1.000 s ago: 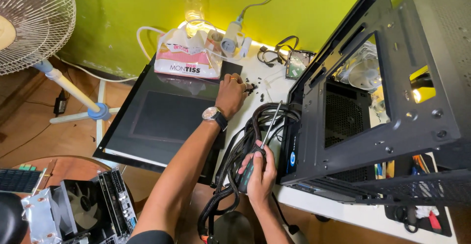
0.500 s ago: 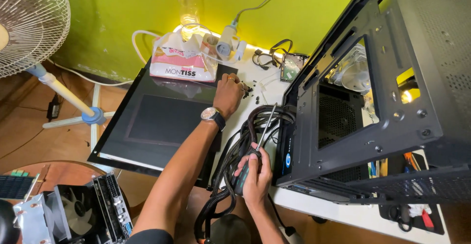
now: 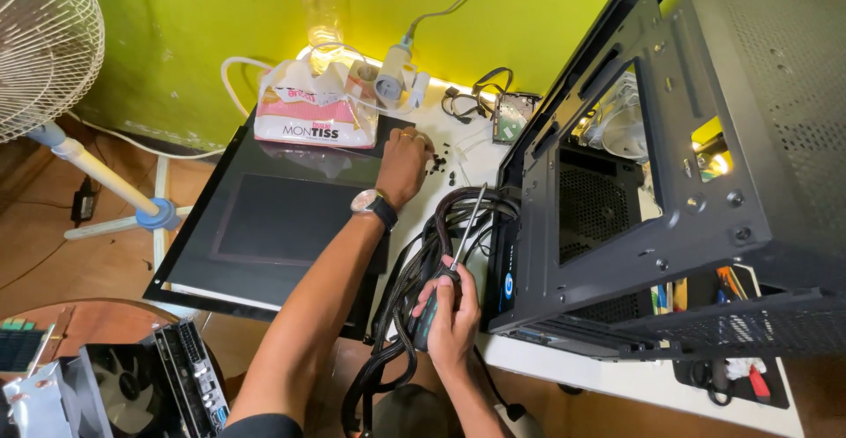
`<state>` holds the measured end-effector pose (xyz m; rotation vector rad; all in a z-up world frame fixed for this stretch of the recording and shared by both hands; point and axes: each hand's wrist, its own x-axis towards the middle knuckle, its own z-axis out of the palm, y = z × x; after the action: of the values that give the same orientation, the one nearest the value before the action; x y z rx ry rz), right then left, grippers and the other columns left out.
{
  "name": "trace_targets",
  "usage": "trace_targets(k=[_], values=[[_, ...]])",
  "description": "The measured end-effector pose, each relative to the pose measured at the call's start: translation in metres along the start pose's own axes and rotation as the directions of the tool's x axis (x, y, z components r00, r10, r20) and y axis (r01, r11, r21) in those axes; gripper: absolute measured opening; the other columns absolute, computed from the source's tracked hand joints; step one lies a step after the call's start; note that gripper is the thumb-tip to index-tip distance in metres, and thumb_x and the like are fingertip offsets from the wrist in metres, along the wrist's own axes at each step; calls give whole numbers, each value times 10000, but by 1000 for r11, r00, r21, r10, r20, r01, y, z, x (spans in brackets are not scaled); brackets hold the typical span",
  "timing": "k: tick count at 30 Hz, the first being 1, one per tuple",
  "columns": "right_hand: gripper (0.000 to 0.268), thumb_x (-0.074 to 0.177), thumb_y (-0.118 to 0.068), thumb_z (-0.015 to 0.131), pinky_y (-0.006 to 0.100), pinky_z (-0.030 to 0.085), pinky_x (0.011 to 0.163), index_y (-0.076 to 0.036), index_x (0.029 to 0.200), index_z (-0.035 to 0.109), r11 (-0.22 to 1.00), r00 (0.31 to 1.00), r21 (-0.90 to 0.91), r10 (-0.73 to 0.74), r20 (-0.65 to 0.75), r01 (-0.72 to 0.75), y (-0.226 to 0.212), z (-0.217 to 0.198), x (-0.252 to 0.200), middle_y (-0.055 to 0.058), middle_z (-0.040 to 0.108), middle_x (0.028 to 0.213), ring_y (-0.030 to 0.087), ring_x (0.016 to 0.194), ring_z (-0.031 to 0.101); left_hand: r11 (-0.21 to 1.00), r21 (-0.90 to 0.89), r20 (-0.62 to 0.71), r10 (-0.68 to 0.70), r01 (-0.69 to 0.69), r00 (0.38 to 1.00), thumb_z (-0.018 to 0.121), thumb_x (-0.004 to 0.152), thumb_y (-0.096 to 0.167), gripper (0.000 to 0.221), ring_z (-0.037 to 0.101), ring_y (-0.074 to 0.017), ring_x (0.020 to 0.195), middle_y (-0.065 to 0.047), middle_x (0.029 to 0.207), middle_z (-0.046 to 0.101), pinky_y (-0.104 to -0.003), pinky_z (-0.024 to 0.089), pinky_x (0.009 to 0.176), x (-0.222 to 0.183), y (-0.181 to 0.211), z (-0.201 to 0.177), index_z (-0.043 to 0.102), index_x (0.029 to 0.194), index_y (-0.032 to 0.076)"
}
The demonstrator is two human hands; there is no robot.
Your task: The person is preparing a PC case for PSU installation by removing screws and organizing cables.
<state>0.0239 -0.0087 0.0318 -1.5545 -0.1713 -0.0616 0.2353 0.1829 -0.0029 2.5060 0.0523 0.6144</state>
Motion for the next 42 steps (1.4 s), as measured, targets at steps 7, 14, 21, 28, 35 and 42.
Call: trace_targets(k=[7,14,21,28,35,42], values=[[350,1021,-201,460,303,518,488,-14,1279,605,999,1000,36,-3,4,3,7,0,-2,94,621,651,188,458,592,601,-783,103,-128,160,986,589,1008,124,92,726,-148,904,-65,946,785,-298,557,840,-57,55,-87,655,1043,70],[352,1030,-149,525,316,580,513,56,1311,587,949,951,-70,-301,72,306,16,-9,-10,140,722,700,216,532,711,41,-971,212,-299,235,930,730,942,91,270,678,-141,929,-95,983,748,-225,553,767,-136,95,-130,710,1202,24],[356,989,-157,590,282,598,549,28,1286,659,880,880,-116,-434,194,460,-8,-44,-65,57,737,637,156,528,717,58,-978,174,-311,201,934,753,905,46,204,607,-90,650,-122,827,752,-206,500,629,-179,144,-162,729,1105,17],[346,959,-140,598,273,568,471,34,1244,690,885,872,-103,-417,258,454,-34,-110,-110,75,726,618,137,485,684,147,-963,188,-229,225,955,775,844,-13,167,541,-83,586,-73,690,645,-219,459,551,-198,178,-158,769,1010,-20],[371,937,-158,629,259,562,428,7,1261,700,926,873,-76,-318,369,369,-51,-182,-124,72,716,592,131,457,677,222,-946,224,-84,237,971,742,863,-20,159,512,-61,617,-59,725,634,-213,457,571,-224,219,-165,756,1022,-20],[366,927,-182,639,279,544,406,15,1227,713,996,873,4,-82,481,92,-70,-241,-139,119,691,575,170,424,656,377,-869,377,80,322,923,677,969,29,114,438,-93,667,-44,742,568,-229,406,591,-244,244,-162,714,1058,-31]])
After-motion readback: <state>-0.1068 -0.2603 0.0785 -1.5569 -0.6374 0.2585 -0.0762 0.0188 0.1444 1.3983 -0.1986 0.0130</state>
